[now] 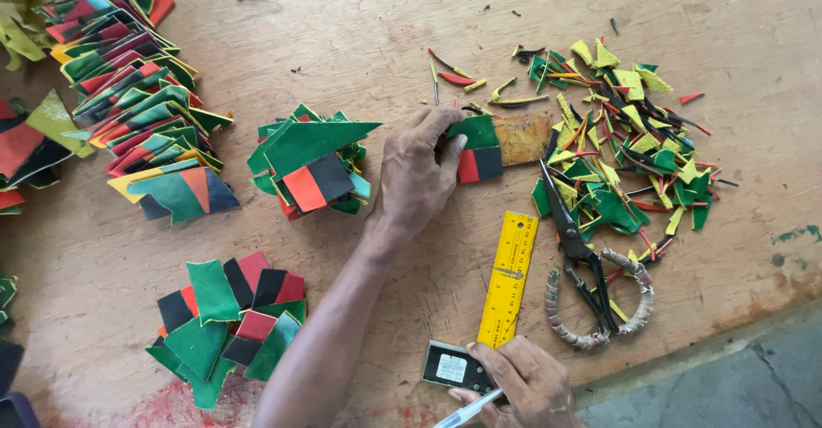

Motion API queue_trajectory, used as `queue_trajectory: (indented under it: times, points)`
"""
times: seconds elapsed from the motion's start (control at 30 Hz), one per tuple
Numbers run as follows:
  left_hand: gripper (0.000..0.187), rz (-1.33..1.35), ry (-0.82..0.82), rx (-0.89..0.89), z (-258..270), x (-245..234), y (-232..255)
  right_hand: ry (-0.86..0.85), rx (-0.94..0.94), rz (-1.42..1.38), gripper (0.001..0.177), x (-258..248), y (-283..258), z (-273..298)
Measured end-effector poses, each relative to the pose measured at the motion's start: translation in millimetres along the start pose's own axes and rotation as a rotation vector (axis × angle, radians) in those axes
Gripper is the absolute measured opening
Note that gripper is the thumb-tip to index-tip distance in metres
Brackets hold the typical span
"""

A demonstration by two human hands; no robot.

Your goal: The person measures and marks small, multi-colored rectangular pieces of material using a yellow set square and a white pen. They then use a utility knife to cut along the marked lines on a wooden workbench.

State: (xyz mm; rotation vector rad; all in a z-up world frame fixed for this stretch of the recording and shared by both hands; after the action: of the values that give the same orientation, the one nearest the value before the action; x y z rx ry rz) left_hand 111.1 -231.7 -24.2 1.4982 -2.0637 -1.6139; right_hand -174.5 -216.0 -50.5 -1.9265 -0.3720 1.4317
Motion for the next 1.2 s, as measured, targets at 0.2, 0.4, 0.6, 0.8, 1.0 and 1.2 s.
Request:
queue_trajectory:
  times: [0.2,0.4,0.6,0.8,1.0,1.2]
  points:
    - [0.025,-0.025,-0.004,-0.017,2,5,-2,0.057,-0.030,-0.008,0.055,-5,-9,-8]
    - [0.026,-0.055,0.080,-0.003,2,4,8,0.066,-0.025,0.012,0.058,-10,-19,-12]
    - [0.024,0.058,0.133,0.090,0,-24,73,0.051,0.106,0.083,0.058,-9,-20,-11]
    - [0.018,0.206,0.265,0.033,24,-127,105,0.112,0.086,0.045,0.055,-11,-28,-12]
    - [0.019,-0.046,0.381,-0.075,33,-175,63,0.099,0.145,0.043,0.054,-10,-30,-11]
    - [0.036,-0.632,0.269,0.213,62,-187,67,0.128,0.119,0.083,0.053,-11,-33,-9]
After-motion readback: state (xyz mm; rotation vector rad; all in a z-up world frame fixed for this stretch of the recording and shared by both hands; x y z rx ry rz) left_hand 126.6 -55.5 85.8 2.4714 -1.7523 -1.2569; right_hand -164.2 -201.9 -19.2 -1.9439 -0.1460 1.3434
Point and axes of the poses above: each hand's wrist, its own z-axis away from the middle knuckle, its own x-axis out of the palm, y = z × x, the point moved 5 cm from there along -z, towards the middle knuckle, and after that the axes turned 7 degrees about x, right-handed, at the moved point
